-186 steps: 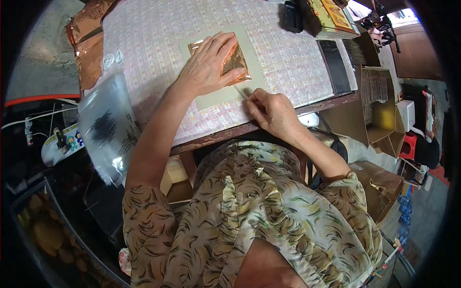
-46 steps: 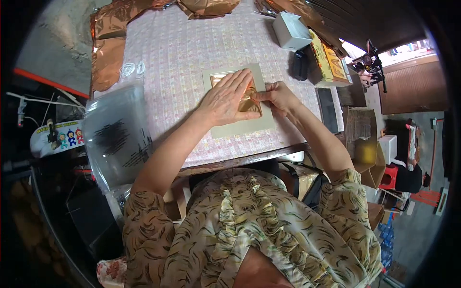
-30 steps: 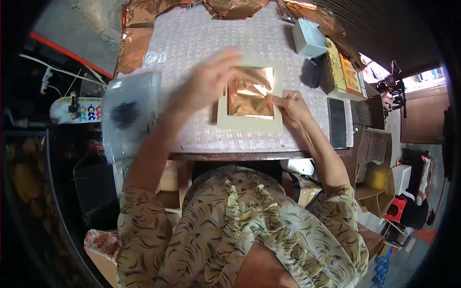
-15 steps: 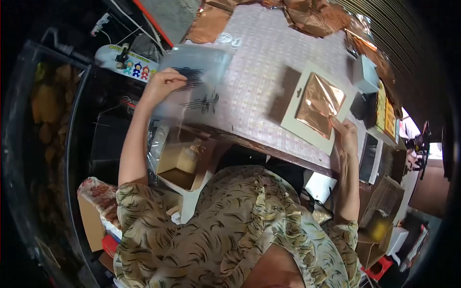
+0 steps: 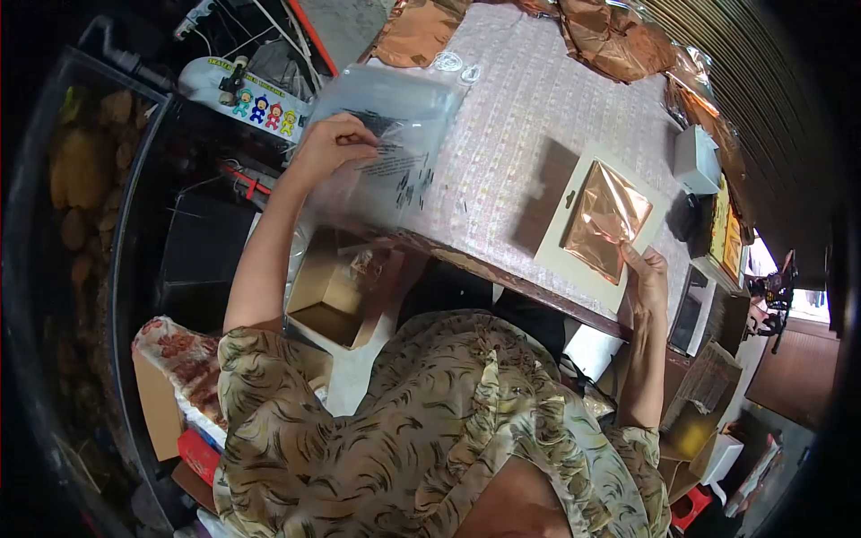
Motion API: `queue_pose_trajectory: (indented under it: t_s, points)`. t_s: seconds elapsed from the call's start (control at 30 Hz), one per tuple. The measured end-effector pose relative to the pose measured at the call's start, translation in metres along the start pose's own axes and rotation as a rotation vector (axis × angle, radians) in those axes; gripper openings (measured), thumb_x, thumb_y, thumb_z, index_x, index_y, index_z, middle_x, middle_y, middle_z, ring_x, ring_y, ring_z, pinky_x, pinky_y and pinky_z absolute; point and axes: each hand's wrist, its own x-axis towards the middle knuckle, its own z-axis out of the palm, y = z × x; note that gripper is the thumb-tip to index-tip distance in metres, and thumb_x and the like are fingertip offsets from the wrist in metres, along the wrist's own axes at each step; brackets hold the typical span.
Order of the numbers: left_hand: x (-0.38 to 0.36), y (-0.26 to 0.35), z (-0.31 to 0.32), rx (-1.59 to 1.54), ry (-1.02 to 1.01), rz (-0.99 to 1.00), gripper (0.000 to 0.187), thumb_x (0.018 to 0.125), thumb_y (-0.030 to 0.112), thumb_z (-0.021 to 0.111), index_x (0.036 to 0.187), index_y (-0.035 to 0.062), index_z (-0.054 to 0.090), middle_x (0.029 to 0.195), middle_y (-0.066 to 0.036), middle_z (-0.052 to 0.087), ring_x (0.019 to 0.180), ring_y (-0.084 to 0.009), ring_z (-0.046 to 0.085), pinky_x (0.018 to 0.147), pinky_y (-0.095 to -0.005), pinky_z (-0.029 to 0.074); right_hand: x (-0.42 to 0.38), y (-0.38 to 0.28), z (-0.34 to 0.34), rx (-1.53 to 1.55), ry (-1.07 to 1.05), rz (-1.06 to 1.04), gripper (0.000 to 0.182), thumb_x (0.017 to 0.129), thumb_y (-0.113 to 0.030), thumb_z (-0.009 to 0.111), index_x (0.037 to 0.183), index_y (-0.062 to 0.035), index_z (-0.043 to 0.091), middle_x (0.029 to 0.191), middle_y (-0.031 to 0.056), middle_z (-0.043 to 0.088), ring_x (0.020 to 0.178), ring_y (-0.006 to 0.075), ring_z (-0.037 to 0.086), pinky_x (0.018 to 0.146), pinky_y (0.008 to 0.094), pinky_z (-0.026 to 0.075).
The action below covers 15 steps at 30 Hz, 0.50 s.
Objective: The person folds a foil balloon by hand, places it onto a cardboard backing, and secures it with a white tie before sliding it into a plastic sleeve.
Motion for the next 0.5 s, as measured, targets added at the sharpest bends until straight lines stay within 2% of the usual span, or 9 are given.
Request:
queue_pose_trajectory:
  t_s: [0.07,0.1,0.17,0.2,0.27,0.3,0.4,0.47,0.5]
  points:
    - [0.009,-0.001,0.001,0.057,0.117,0.121,0.017,0.084,0.005,0.084,0.099,0.0005,0.077,0.091,0.001,0.069,0.079,-0.0079,0.064,0.073,-0.0234,0.052,-0.001,0.000,-0.003,-0.035,0.007,-0.038,0.011,0.094,-0.002,0.076,0.104,-0.0019,0.078,0.104,0.0069,0.079,0.096,0.0125,0.071,0.092,0.0278,0.052]
    - [0.015,0.002,-0.002,0.058,0.113,0.139,0.017,0.084,0.005,0.084,0.099,0.0005,0.077,0.091,0.001,0.069,0.079,-0.0079,0.064,0.073,-0.0234,0.052,-0.001,-0.002,-0.003,-0.030,0.018,-0.052,0.011,0.094,-0.002,0.076,0.104,-0.0019,0.078,0.104,0.0069,0.079,0.096,0.0125,0.071,0.092,0.0278,0.052]
    - [0.023,0.010,0.000,-0.193,0.106,0.183,0.015,0.091,0.011,0.080,0.102,0.0017,0.074,0.088,-0.002,0.073,0.074,-0.0078,0.063,0.068,-0.0230,0.050,-0.007,-0.006,-0.006,-0.008,0.028,-0.057,0.009,0.094,-0.002,0.075,0.102,-0.0018,0.078,0.102,0.0072,0.079,0.094,0.0126,0.071,0.089,0.0277,0.052]
    - [0.026,0.035,0.004,-0.198,0.088,0.197,0.015,0.091,0.011,0.080,0.102,0.0017,0.074,0.088,-0.002,0.073,0.074,-0.0078,0.063,0.068,-0.0230,0.050,-0.009,-0.006,-0.013,-0.006,0.051,-0.063,0.009,0.094,-0.002,0.075,0.102,-0.0018,0.078,0.102,0.0072,0.079,0.094,0.0126,0.071,0.089,0.0277,0.052]
    - [0.034,0.083,0.008,-0.453,0.129,-0.148,0.018,0.096,0.015,0.076,0.107,0.0027,0.069,0.086,-0.006,0.075,0.071,-0.0084,0.064,0.066,-0.0237,0.050,-0.010,-0.004,-0.028,0.003,0.031,-0.038,0.007,0.094,-0.004,0.075,0.101,-0.0015,0.078,0.101,0.0075,0.078,0.091,0.0128,0.071,0.087,0.0283,0.053]
    - [0.051,0.068,0.020,-0.441,0.113,-0.040,0.022,0.096,0.017,0.075,0.110,0.0025,0.066,0.085,-0.008,0.075,0.068,-0.0101,0.065,0.063,-0.0238,0.050,-0.011,-0.004,-0.032,0.022,0.045,-0.033,0.008,0.094,-0.005,0.076,0.100,-0.0010,0.078,0.101,0.0080,0.078,0.091,0.0129,0.071,0.087,0.0287,0.053]
    - [0.082,0.078,0.086,-0.519,0.192,-0.048,0.025,0.095,0.019,0.077,0.109,0.0017,0.066,0.083,-0.007,0.075,0.066,-0.0102,0.064,0.063,-0.0251,0.051,-0.017,-0.005,-0.035,0.033,0.135,-0.059,0.010,0.091,-0.004,0.079,0.099,0.0018,0.077,0.098,0.0112,0.078,0.083,0.0144,0.072,0.078,0.0293,0.056]
    - [0.091,0.080,0.129,-0.550,0.204,-0.028,0.026,0.093,0.021,0.079,0.105,0.0017,0.066,0.083,-0.006,0.075,0.064,-0.0109,0.064,0.063,-0.0264,0.052,-0.024,-0.006,-0.038,0.050,0.162,-0.039,0.011,0.091,-0.005,0.079,0.099,0.0021,0.077,0.098,0.0117,0.078,0.083,0.0147,0.072,0.078,0.0294,0.057]
    - [0.098,0.074,0.148,-0.393,0.276,-0.002,0.024,0.093,0.021,0.078,0.104,0.0019,0.066,0.083,-0.005,0.074,0.065,-0.0116,0.065,0.063,-0.0283,0.052,-0.026,-0.008,-0.040,0.059,0.159,-0.019,0.011,0.091,-0.005,0.080,0.098,0.0025,0.077,0.098,0.0122,0.078,0.083,0.0151,0.072,0.078,0.0295,0.057]
